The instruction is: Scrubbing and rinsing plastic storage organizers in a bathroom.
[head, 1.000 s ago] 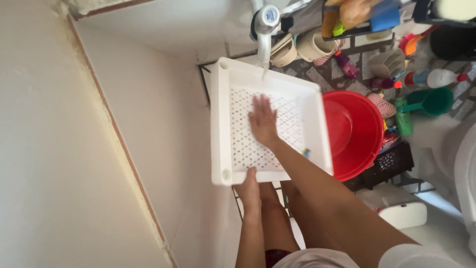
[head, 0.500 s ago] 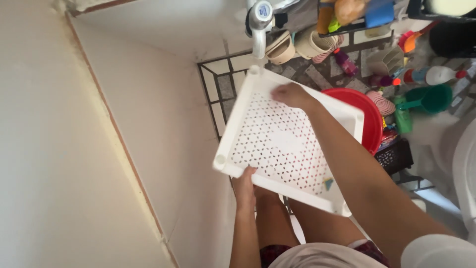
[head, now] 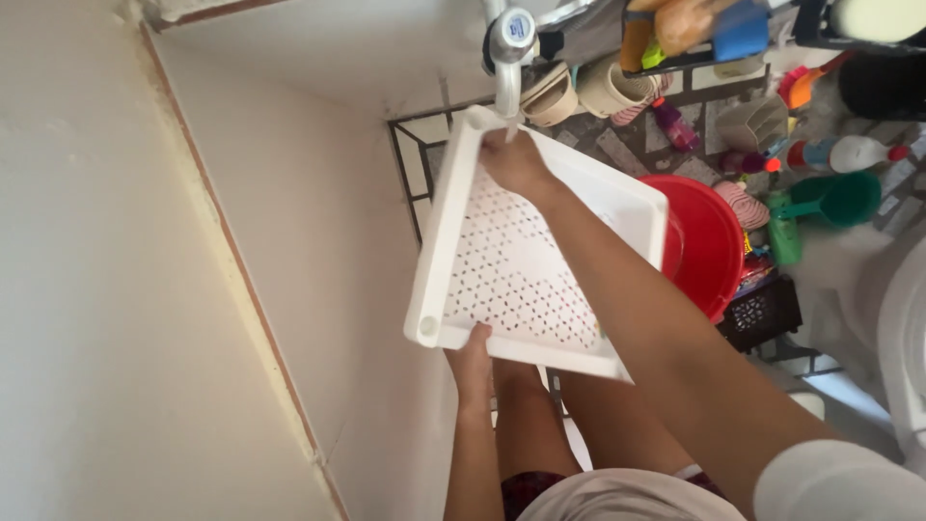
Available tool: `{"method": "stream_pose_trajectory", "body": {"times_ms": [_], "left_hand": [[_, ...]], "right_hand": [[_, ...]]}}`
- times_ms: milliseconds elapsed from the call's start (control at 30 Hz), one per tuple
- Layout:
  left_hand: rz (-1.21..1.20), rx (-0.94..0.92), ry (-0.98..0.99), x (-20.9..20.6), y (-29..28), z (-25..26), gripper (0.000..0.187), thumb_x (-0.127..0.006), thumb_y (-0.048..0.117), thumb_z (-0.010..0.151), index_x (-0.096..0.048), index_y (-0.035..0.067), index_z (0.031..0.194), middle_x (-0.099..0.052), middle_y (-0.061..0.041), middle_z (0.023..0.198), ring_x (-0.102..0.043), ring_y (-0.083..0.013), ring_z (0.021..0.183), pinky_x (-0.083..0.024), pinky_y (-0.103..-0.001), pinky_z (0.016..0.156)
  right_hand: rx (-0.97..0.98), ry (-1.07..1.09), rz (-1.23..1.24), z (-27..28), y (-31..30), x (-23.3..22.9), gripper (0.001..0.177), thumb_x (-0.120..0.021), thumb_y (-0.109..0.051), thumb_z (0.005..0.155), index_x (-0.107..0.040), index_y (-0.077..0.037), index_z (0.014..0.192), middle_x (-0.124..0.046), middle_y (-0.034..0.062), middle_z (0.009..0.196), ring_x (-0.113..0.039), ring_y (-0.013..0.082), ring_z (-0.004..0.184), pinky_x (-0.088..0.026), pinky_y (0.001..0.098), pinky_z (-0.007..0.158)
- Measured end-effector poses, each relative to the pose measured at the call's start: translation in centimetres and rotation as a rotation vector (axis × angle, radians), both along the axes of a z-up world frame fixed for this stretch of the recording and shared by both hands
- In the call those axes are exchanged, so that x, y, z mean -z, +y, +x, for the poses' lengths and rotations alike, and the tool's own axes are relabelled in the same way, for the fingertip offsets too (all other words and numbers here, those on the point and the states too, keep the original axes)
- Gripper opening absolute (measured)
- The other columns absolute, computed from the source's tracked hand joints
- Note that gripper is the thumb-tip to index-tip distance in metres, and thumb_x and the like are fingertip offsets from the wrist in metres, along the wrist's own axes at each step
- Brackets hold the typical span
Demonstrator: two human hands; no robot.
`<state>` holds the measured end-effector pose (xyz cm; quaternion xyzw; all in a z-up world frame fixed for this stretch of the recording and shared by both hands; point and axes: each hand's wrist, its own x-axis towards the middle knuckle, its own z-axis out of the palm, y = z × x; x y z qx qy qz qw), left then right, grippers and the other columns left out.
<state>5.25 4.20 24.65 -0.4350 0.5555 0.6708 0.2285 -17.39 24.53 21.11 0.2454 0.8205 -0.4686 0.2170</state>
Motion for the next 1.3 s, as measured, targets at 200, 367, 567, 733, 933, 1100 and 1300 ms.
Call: {"method": "stream_pose_trajectory", "body": {"times_ms": [200,367,567,733,933,1100,1300], "left_hand": [[0.306,-0.056,-0.002,6.8,-0.8,3.9,0.08,-0.061,-0.006,0.074,-0.037,0.002,0.15,-0.055,-0.01,0.143,-0.054,-0.0249,0.131,-0.042,-0.037,0.111],[0.362,-0.069,-0.07,10.5,-0.6,6.3,0.076,-0.062,-0.006,0.075,-0.042,-0.001,0.148,-0.058,-0.012,0.139,-0.055,-0.0268,0.128,-0.044,-0.038,0.109],[0.421,-0.07,-0.071,11.1,-0.9,7.0,0.073,-0.063,-0.004,0.075,-0.044,-0.001,0.146,-0.058,-0.011,0.136,-0.056,-0.0267,0.125,-0.045,-0.04,0.107],[0.459,-0.047,-0.147,11.1,-0.3,8.0,0.069,-0.061,-0.002,0.076,-0.047,0.002,0.143,-0.061,-0.008,0.134,-0.058,-0.0233,0.124,-0.045,-0.036,0.106],[0.495,-0.076,-0.183,11.4,-0.3,8.5,0.059,-0.064,0.0,0.08,-0.053,-0.006,0.138,-0.062,-0.013,0.127,-0.059,-0.0266,0.118,-0.046,-0.039,0.102],[0.415,-0.032,-0.162,10.7,0.1,8.1,0.054,-0.063,0.0,0.078,-0.056,0.001,0.132,-0.065,-0.007,0.123,-0.06,-0.0209,0.115,-0.046,-0.035,0.103],[0.281,-0.17,-0.054,10.9,0.4,8.5,0.046,-0.066,0.0,0.082,-0.061,-0.007,0.127,-0.064,-0.011,0.124,-0.059,-0.0229,0.114,-0.046,-0.036,0.103]], "right_hand": [[-0.257,0.041,0.237,3.7,2.5,-1.7,0.023,-0.06,-0.021,0.1,-0.075,-0.007,0.109,-0.075,0.0196,0.096,-0.074,0.035,0.087,-0.056,0.0432,0.085],[-0.274,0.217,0.282,4.7,1.6,-3.7,0.021,-0.063,-0.015,0.092,-0.074,-0.01,0.109,-0.074,0.0204,0.096,-0.07,0.0405,0.09,-0.054,0.0492,0.085],[-0.255,0.24,0.31,5.4,1.4,-5.7,0.021,-0.065,-0.015,0.091,-0.074,-0.009,0.109,-0.073,0.0219,0.095,-0.069,0.043,0.09,-0.054,0.051,0.083],[-0.253,0.235,0.325,5.7,1.7,-5.5,0.019,-0.065,-0.016,0.092,-0.072,-0.007,0.107,-0.073,0.0227,0.092,-0.069,0.0427,0.088,-0.055,0.0506,0.083],[-0.305,0.27,0.35,5.9,1.4,-5.0,0.018,-0.066,-0.016,0.092,-0.071,-0.005,0.105,-0.073,0.024,0.091,-0.069,0.0435,0.087,-0.054,0.0515,0.081],[-0.275,0.274,0.317,5.6,1.3,-4.6,0.015,-0.066,-0.014,0.093,-0.073,-0.007,0.105,-0.073,0.022,0.092,-0.07,0.0417,0.085,-0.055,0.0494,0.081],[-0.376,0.421,-0.004,2.9,-0.3,-2.7,0.023,-0.066,-0.008,0.092,-0.073,-0.008,0.115,-0.076,0.0155,0.104,-0.073,0.0318,0.091,-0.056,0.0413,0.086]]}}
